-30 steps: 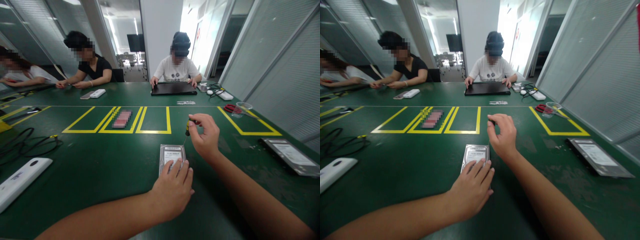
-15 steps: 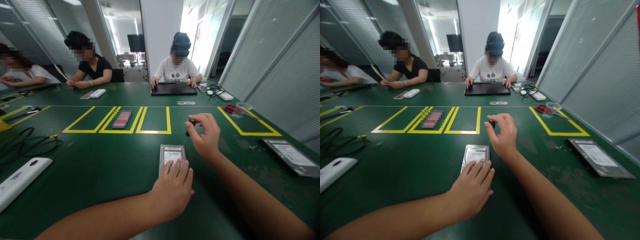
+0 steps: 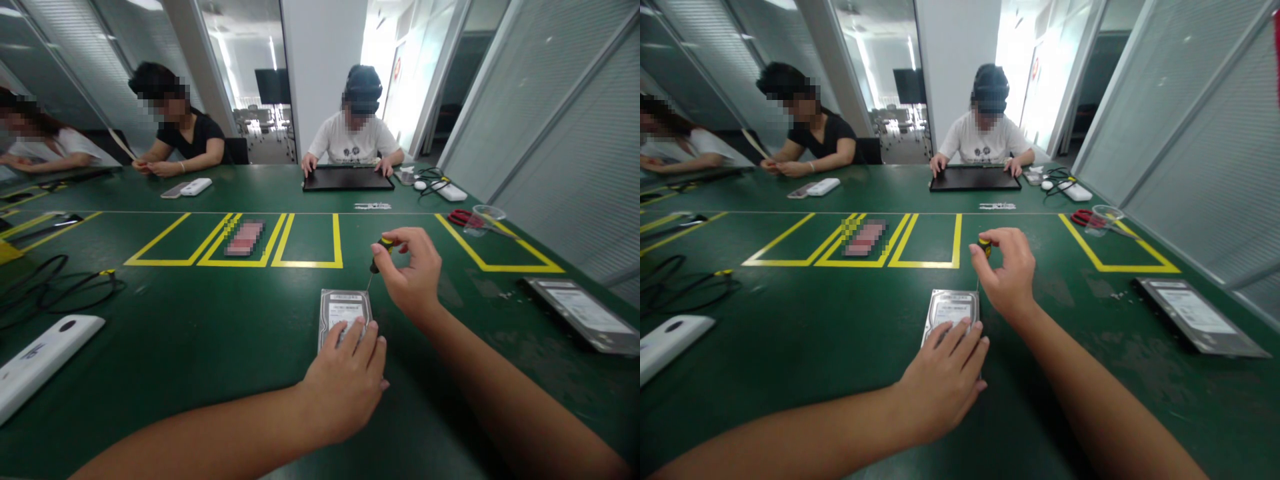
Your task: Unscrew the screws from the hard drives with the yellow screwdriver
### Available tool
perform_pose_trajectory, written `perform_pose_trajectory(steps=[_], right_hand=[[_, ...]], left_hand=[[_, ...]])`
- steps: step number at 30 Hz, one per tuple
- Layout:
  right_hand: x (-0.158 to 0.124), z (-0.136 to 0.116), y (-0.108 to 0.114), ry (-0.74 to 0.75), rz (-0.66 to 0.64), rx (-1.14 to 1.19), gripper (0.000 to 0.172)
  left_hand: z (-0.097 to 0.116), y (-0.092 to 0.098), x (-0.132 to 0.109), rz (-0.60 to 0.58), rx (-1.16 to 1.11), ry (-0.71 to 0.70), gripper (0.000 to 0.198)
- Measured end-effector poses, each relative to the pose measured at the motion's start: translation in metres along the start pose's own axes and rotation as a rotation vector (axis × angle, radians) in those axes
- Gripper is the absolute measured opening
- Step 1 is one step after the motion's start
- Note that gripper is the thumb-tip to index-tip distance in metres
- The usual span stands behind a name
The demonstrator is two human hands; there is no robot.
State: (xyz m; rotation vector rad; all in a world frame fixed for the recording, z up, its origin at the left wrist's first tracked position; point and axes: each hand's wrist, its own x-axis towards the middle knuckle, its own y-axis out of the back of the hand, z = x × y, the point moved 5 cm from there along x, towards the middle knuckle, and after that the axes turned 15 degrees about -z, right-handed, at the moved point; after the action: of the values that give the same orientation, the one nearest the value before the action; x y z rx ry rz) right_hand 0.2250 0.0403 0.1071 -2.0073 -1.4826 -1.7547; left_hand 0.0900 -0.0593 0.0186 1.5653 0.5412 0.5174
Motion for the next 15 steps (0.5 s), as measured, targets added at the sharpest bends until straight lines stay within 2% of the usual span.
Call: perform_pose_trajectory(steps=[5,13,15], right_hand=[[-0.0018,0.0011,-0.0025,-0.021,-0.012,0.033,0.017],[-0.0007,-0.0023,-0.0008,-0.001,0.018,0.000,0.012],[-0.0014,-0.0012,-0.0009,-0.008,0.017,0.005,0.015]], left_hand=[[0.0001,0.0009,0.0001,-0.002,0.003,0.000,0.055],[0.0001,0.0004,0.0003,0.005,-0.002,-0.002,0.055],[0.0002,-0.0001,0.0003,0.003,-0.001,-0.001,0.055]])
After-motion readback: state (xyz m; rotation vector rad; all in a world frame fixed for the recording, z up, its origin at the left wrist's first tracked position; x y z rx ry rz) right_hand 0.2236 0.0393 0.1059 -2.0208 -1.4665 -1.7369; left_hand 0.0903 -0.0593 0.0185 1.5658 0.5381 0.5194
